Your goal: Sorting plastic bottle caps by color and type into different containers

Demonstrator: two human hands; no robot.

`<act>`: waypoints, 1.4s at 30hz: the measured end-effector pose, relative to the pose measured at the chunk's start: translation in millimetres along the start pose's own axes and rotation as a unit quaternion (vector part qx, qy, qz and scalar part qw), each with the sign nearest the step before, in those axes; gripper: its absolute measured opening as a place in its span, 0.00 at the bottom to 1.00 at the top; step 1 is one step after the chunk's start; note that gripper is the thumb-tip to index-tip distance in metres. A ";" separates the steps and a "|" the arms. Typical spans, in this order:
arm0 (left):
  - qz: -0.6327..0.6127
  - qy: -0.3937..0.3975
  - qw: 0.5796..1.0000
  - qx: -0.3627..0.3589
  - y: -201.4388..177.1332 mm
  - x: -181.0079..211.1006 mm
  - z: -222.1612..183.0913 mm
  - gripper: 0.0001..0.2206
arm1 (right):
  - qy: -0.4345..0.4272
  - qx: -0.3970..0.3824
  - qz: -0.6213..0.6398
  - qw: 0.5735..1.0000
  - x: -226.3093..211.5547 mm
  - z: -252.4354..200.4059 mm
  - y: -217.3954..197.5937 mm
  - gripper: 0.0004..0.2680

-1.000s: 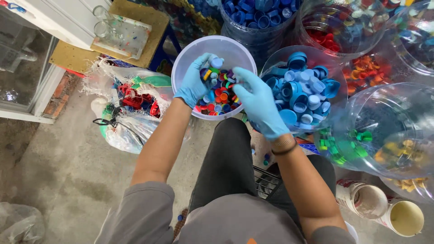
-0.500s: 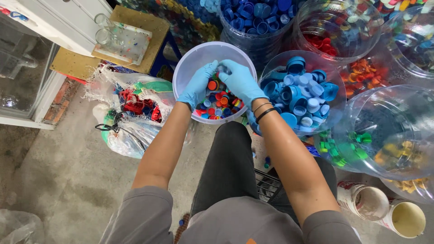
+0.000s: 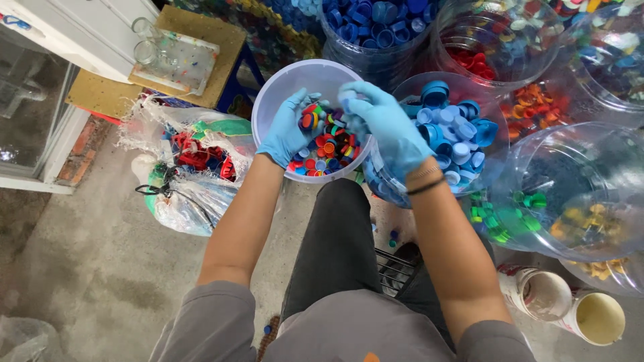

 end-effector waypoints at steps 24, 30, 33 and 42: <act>-0.236 0.051 0.963 -0.122 62.7 -56.6 -41.3 0.18 | -0.207 -0.049 -0.339 0.916 16.1 -41.6 -20.2 0.18; -0.194 0.130 0.967 -0.105 39.2 -58.8 -8.8 0.18 | -0.254 -0.104 -0.374 0.886 91.6 14.3 3.3 0.21; -0.201 0.135 0.967 -0.076 24.3 -54.2 3.4 0.13 | -0.272 -0.088 -0.354 0.891 110.6 25.4 9.2 0.20; -0.288 0.145 0.946 -0.017 0.5 -48.1 5.9 0.08 | -0.256 -0.029 -0.266 0.929 139.7 47.4 12.2 0.15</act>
Point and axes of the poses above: each hand's wrist, its own z-axis towards the middle knuckle, its own y-axis out of the palm, x = y × z, the point moved 3 cm from there along z, towards the middle knuckle, and after that the axes turned 14 degrees about -y, right-handed, at the moved point
